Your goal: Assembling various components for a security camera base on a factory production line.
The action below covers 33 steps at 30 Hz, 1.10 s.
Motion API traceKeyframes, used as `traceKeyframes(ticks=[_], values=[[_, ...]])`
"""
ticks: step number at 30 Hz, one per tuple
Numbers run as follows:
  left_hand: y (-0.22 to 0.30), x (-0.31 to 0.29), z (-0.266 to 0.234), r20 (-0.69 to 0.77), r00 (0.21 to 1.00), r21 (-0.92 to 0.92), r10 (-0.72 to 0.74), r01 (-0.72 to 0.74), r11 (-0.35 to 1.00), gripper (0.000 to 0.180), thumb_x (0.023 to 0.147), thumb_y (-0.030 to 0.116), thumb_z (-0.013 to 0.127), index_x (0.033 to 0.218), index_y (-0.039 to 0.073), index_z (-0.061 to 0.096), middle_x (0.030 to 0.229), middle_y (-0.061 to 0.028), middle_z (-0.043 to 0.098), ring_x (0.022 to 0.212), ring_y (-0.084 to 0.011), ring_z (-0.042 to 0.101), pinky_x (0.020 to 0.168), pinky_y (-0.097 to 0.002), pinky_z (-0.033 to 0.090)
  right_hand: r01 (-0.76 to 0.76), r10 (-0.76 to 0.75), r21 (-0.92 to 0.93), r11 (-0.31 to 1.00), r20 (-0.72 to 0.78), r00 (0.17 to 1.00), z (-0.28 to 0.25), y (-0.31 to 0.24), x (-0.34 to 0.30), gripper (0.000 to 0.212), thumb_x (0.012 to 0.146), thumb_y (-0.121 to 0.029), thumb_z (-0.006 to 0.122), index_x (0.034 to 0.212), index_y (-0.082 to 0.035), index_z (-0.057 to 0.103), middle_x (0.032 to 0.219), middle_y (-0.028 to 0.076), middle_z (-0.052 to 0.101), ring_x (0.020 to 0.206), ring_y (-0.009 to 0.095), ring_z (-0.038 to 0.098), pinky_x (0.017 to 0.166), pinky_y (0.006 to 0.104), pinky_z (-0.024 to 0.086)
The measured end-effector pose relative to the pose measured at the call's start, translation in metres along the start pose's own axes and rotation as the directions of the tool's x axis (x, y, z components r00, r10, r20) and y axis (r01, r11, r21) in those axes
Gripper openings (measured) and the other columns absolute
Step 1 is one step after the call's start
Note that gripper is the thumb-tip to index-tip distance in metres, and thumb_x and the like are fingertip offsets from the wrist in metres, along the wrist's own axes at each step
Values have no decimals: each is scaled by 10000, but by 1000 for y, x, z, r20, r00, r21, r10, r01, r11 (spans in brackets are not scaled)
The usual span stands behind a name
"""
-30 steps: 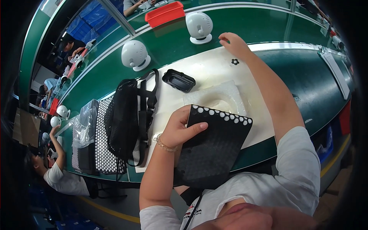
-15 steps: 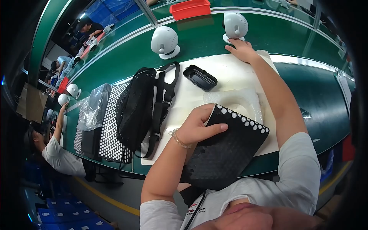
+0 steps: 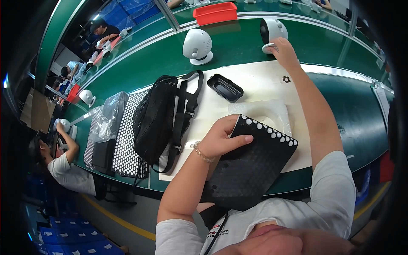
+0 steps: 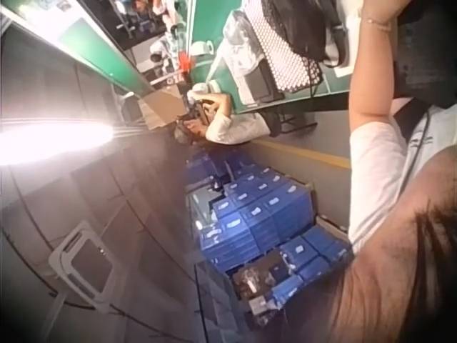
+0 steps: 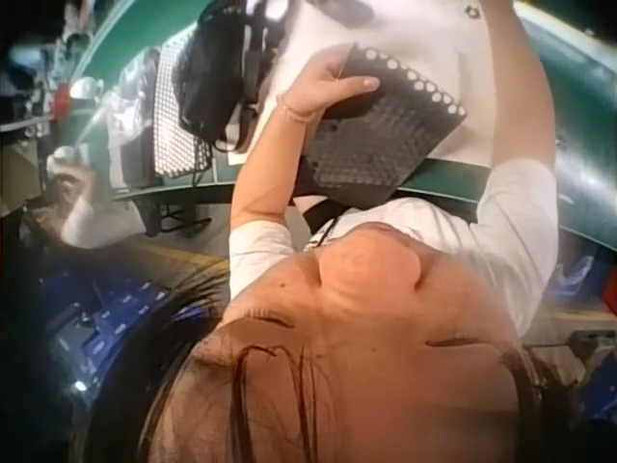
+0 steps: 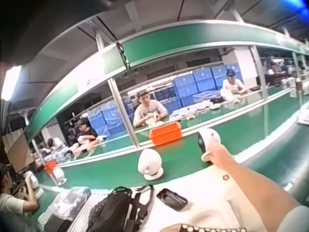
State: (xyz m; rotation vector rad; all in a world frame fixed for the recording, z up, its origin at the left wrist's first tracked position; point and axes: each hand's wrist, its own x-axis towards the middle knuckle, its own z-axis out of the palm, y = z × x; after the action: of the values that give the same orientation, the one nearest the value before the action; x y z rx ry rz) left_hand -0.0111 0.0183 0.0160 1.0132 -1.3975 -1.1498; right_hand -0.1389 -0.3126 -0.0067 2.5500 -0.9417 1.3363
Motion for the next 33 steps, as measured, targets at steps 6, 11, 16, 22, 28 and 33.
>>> traceKeyframes(ticks=[6, 11, 16, 22, 28, 33], values=[[2, -2, -1, -11, 1000, -81, -16, 15, 997, 233, 744, 92, 648, 933, -26, 580, 902, -37, 552, 856, -102, 507, 747, -238, 408, -423, 439, 540, 728, 108, 892, -62, -41, 13, 324, 784, -389, 614, 832, -72, 572, 644, 12, 519, 627, 104, 495, 571, 255, 403], [16, -15, -1, 10, 998, -139, -59, 59, 989, 202, 748, 75, 638, 917, -26, 593, 866, -32, 589, 798, -94, 526, 718, -228, 418, -552, 388, 819, 159, 462, 798, -126, -108, -1, 308, 810, -382, 585, 803, -78, 541, 635, -30, 503, 546, 37, 431, 515, 182, 342], [38, -21, 10, 230, 965, 181, 124, -167, 969, 121, 728, 83, 643, 789, -15, 607, 715, -55, 579, 648, -133, 536, 590, -249, 407, -627, 229, 773, 97, 596, 770, -171, -135, -32, 258, 839, -307, 563, 843, -49, 547, 676, -25, 519, 565, 28, 460, 504, 164, 364], [55, -40, 30, 30, 967, 141, 255, -257, 956, 150, 655, 8, 657, 777, -46, 588, 721, -86, 581, 612, -161, 538, 570, -246, 418, -721, 55, 622, 306, 744, 666, -173, -150, -51, 197, 866, -234, 522, 869, -38, 536, 701, -17, 528, 579, 27, 473, 526, 173, 388], [39, -60, 54, -496, 791, -1, 359, -414, 910, 173, 670, -38, 642, 821, -63, 561, 696, -31, 520, 575, -79, 449, 510, -203, 355, -35, -94, 393, 919, 303, 948, -208, -153, -54, 283, 830, -239, 550, 996, -10, 527, 873, 65, 572, 827, 169, 544, 739, 273, 419], [29, -64, 67, -498, 773, 167, 394, -360, 918, 137, 721, 24, 654, 813, -27, 565, 678, -7, 516, 578, -69, 429, 522, -205, 347, -16, -433, 758, 652, 390, 812, -249, -175, -60, 468, 681, -293, 702, 1040, -39, 541, 908, 103, 579, 856, 241, 552, 751, 331, 430]])
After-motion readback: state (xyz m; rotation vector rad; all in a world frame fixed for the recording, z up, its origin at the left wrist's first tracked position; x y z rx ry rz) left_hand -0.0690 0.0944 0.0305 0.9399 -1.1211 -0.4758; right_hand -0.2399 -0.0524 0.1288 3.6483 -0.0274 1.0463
